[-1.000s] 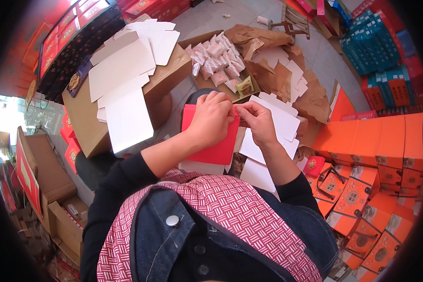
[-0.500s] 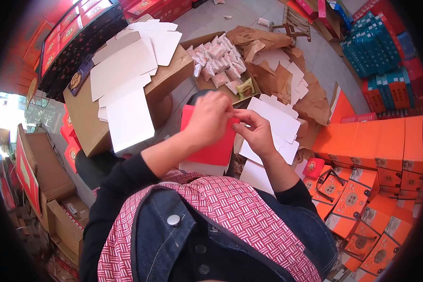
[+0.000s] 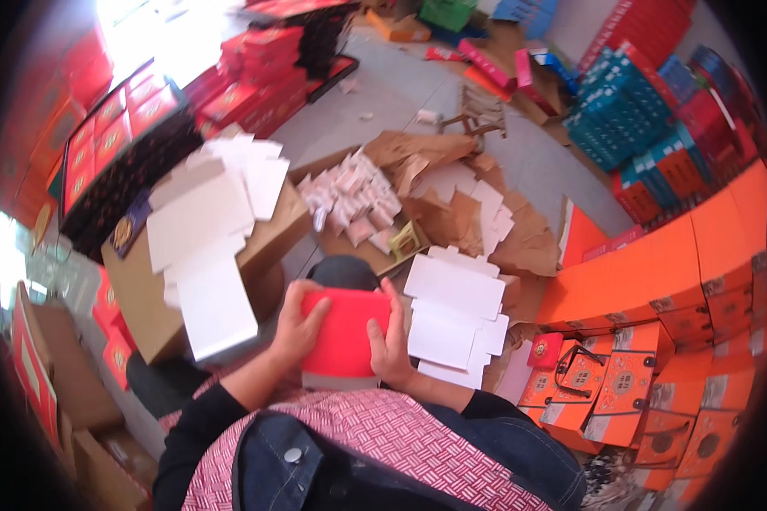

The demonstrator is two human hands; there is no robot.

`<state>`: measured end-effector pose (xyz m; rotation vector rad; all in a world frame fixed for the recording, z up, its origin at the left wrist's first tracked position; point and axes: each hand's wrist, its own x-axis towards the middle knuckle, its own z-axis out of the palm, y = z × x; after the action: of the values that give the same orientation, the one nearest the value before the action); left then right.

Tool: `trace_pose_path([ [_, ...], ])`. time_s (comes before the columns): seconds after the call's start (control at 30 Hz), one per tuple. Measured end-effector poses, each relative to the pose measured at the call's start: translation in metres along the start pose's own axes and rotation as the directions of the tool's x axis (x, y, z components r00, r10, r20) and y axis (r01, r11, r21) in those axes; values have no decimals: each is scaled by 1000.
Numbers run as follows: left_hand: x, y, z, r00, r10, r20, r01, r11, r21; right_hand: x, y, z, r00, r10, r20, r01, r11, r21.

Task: The person assembles small red boxes by folding flat red cardboard pieces and inserting white inserts. They repeatedly pick up a red piece, fold it into a box shape, insert a white piece, and place the finished box on a growing stack.

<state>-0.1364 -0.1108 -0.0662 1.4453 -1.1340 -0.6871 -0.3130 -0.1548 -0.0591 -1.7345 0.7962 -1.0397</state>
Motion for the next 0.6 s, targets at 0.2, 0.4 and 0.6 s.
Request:
trace_pose_path([
  [0.2,12,26,-6,989,44,-141,-63,989,-131,17,-12,-14,998,25,55,-34,985,170],
  [0.4,24,86,-55,921,-173,-350,-33,859,-512,50,-37,-38,928,201,313,-318,867,384],
  [0.6,-37,80,-110,945,-308,113,321,799,-508,89,-65,-22,871,222,439,-350,907,234],
])
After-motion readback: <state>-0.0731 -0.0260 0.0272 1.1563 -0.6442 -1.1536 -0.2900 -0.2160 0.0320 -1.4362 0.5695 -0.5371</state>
